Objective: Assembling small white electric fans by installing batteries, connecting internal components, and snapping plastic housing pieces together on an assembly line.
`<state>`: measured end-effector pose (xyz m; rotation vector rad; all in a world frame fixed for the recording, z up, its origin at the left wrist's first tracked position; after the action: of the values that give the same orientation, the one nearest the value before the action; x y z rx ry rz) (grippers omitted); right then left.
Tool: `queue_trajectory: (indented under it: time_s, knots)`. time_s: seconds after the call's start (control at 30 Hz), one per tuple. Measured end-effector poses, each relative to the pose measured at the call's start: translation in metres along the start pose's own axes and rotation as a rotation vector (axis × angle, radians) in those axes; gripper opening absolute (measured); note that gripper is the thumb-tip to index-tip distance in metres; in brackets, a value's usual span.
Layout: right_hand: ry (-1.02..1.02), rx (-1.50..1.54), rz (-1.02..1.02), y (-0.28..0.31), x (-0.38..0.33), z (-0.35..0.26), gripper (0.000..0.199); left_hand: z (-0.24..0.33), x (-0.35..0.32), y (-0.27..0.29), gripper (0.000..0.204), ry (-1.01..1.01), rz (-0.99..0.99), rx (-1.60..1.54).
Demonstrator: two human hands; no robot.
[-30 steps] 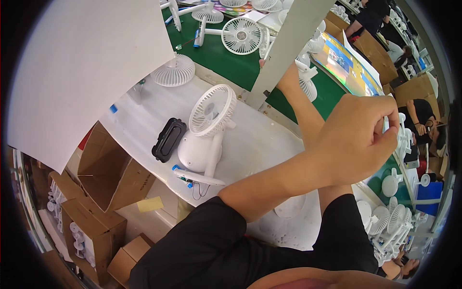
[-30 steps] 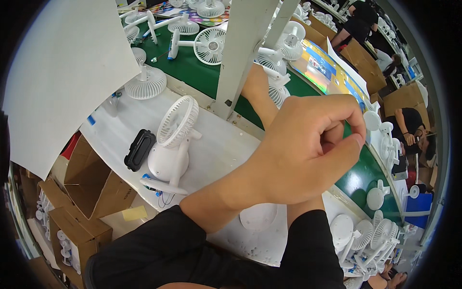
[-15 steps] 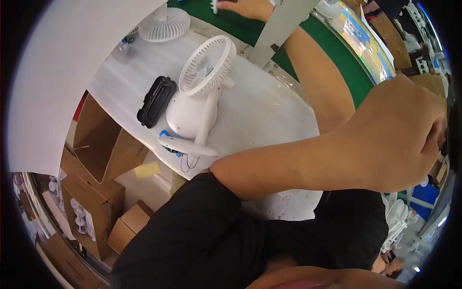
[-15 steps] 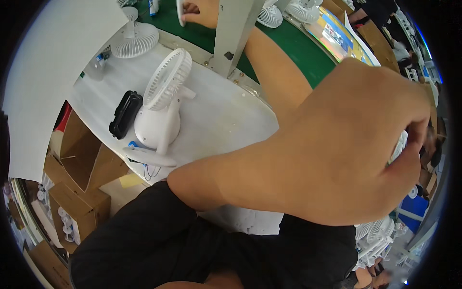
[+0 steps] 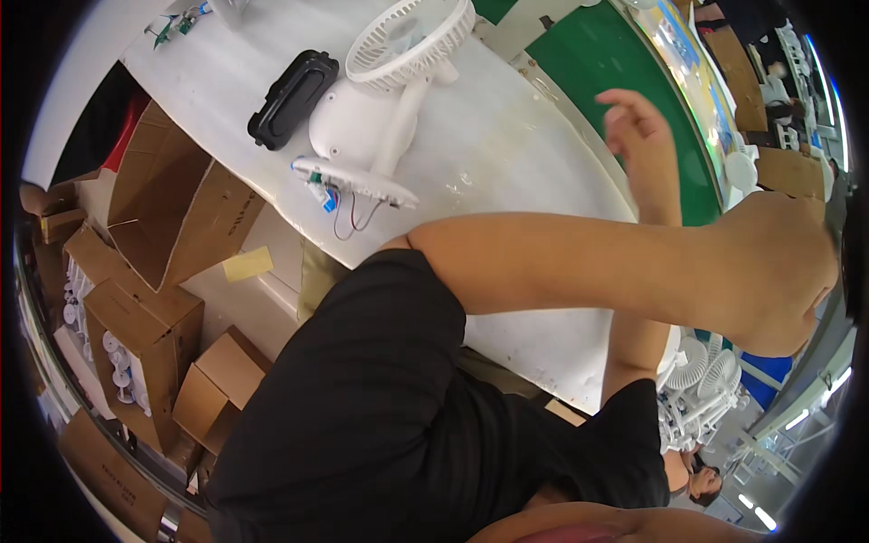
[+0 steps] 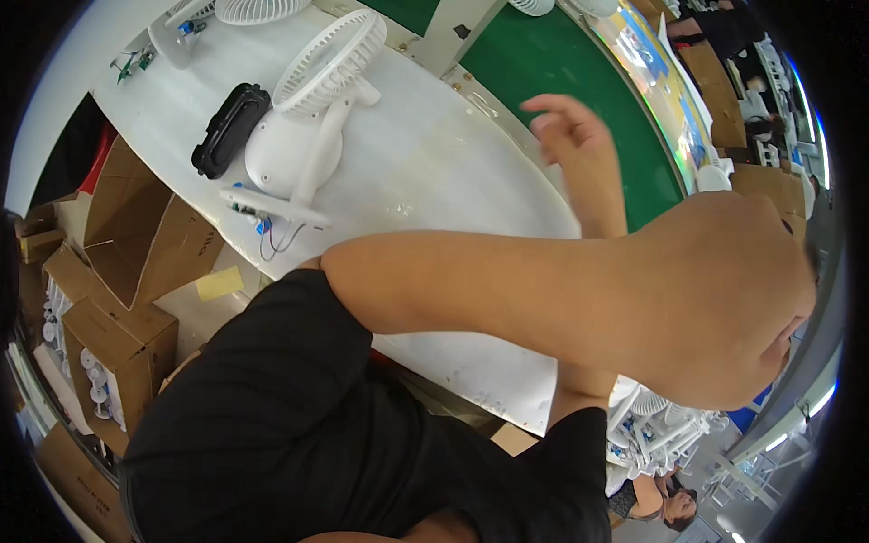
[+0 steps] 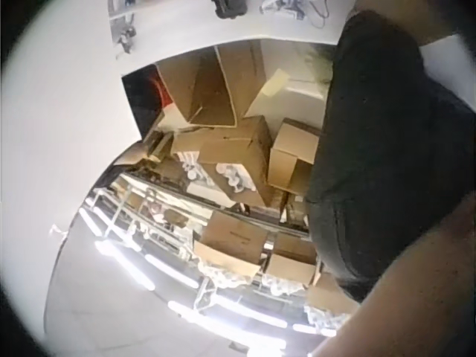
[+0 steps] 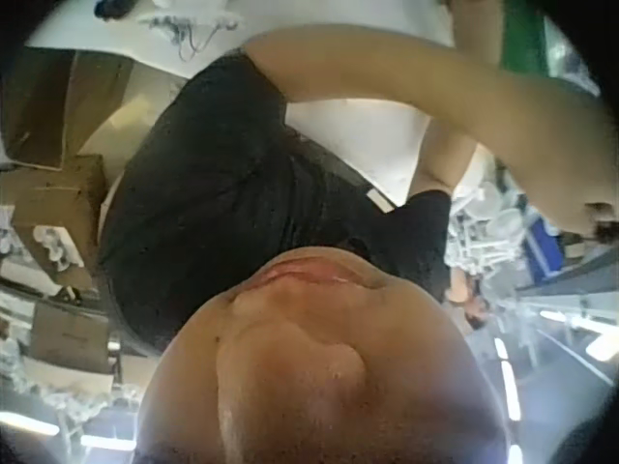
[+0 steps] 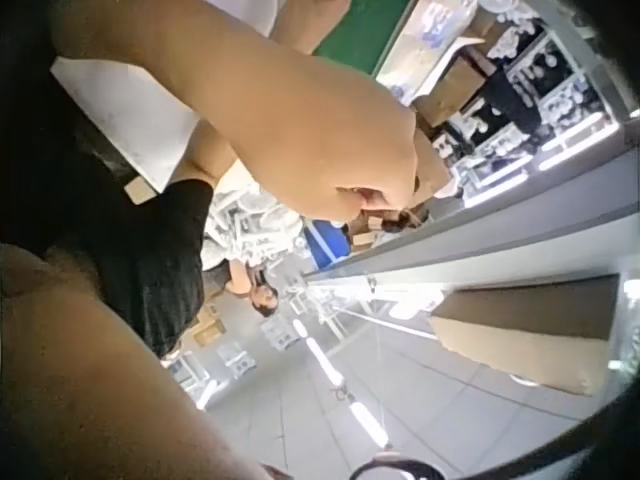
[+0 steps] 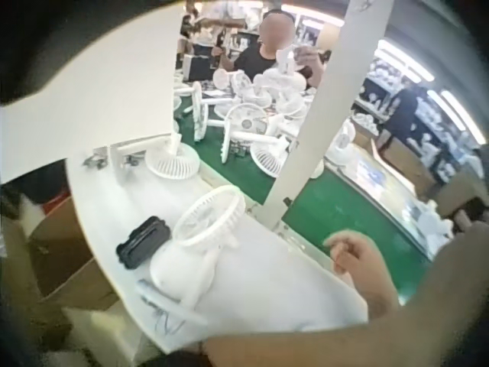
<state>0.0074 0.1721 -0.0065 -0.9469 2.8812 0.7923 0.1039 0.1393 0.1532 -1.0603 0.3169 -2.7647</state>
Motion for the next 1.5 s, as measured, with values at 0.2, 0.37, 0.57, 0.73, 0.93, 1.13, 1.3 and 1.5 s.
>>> queue_trajectory:
  time_s: [0.2,0.37,0.57,0.73,0.93,1.13,1.3,1.5]
  knots:
    - [0.358,0.017,-0.638,-0.164,-0.077,-0.062,0.039,0.077,-0.065,0.004,0.009,-0.105,-0.109,-0.055]
    - [0.532,-0.341,-0.319,-0.177,-0.086,-0.062,0.025,0.148,-0.103,-0.015,0.012,-0.301,-0.485,-0.14]
    - [0.228,0.107,-0.029,-0.127,-0.074,-0.038,0.018,0.119,-0.126,0.111,0.02,0.028,-0.289,0.254]
    - [0.321,0.29,0.225,-0.088,-0.086,-0.052,0.018,0.089,-0.134,0.157,0.026,0.161,-0.156,0.469]
    - [0.339,0.311,0.186,-0.049,-0.097,-0.058,0.021,0.048,-0.116,0.121,0.018,0.018,-0.268,0.691]
    - [0.164,0.094,0.162,0.007,-0.108,-0.068,0.025,0.001,-0.074,0.092,0.011,0.214,-0.237,0.42]
    - [0.113,0.243,0.4,0.071,-0.103,-0.024,0.028,-0.029,-0.033,0.086,0.005,0.424,-0.134,0.494]
    - [-0.031,0.009,0.683,0.084,-0.06,0.06,0.037,-0.038,0.005,0.096,0.006,0.614,-0.328,0.455]
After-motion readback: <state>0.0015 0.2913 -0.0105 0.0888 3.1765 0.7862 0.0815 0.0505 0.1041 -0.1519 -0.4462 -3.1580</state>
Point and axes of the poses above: each hand's wrist, its own x-axis towards the middle knuckle, its own y-axis out of the back of the hand, z = x × y, the point moved 6 cm from there along x, towards the middle knuckle, and after that the axes turned 8 degrees about -x, right-handed, at the moved point
